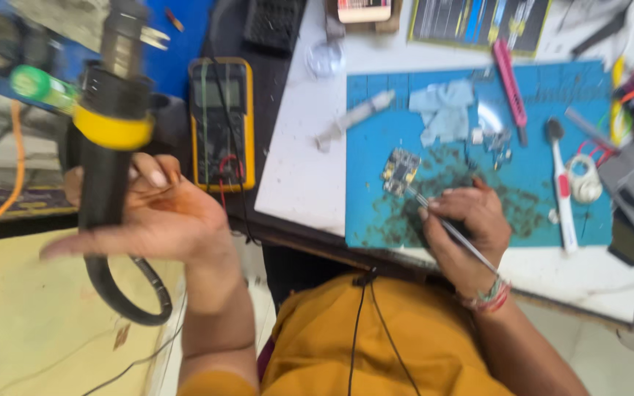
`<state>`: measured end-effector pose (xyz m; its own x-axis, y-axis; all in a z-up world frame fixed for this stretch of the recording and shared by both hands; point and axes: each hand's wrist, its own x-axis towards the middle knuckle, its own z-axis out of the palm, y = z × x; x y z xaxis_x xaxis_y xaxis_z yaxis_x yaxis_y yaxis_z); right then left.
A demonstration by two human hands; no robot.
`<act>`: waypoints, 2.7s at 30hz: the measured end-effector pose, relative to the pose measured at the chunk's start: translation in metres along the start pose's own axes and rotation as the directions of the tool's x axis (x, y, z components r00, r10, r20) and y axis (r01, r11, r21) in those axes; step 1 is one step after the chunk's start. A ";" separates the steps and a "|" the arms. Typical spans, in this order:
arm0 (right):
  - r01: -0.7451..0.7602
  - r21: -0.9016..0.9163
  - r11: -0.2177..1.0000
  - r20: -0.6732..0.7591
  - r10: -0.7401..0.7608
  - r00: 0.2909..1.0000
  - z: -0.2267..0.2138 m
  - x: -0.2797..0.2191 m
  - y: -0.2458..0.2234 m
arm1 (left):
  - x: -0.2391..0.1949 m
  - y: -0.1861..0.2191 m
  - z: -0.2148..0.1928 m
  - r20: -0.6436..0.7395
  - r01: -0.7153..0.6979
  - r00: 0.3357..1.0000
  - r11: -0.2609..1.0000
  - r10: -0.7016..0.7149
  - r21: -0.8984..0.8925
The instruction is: The person uses a hot air gun and tweezers to remove a component from a small circuit board. They then use a pink precision knife to scrape the solder pads and a cotton swab to clean the area. The person repeats the heating and scraping process to ensure the component is fully removed and the board is prepared for further work.
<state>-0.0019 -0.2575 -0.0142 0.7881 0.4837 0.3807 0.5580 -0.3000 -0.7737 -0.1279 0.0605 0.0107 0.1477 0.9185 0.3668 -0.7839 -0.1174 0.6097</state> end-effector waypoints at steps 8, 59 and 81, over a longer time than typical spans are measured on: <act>0.022 -0.020 1.000 -0.093 -0.024 0.995 0.003 0.002 -0.002 | 0.002 -0.031 -0.030 -0.202 0.276 0.954 0.908 -0.220 0.315; -0.070 -0.049 0.996 -0.170 0.061 0.984 0.006 0.007 0.001 | -0.131 -0.028 0.033 0.699 -0.282 0.525 0.676 -0.485 0.681; -0.066 0.020 0.998 -0.175 0.069 0.982 0.008 0.001 0.007 | -0.142 -0.036 0.032 0.753 -0.485 0.530 0.590 -0.389 0.646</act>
<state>0.0011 -0.2523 -0.0236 0.8579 0.3103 0.4095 0.4992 -0.3150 -0.8072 -0.1016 -0.0779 -0.0408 0.8376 0.2482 0.4866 -0.1446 -0.7583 0.6356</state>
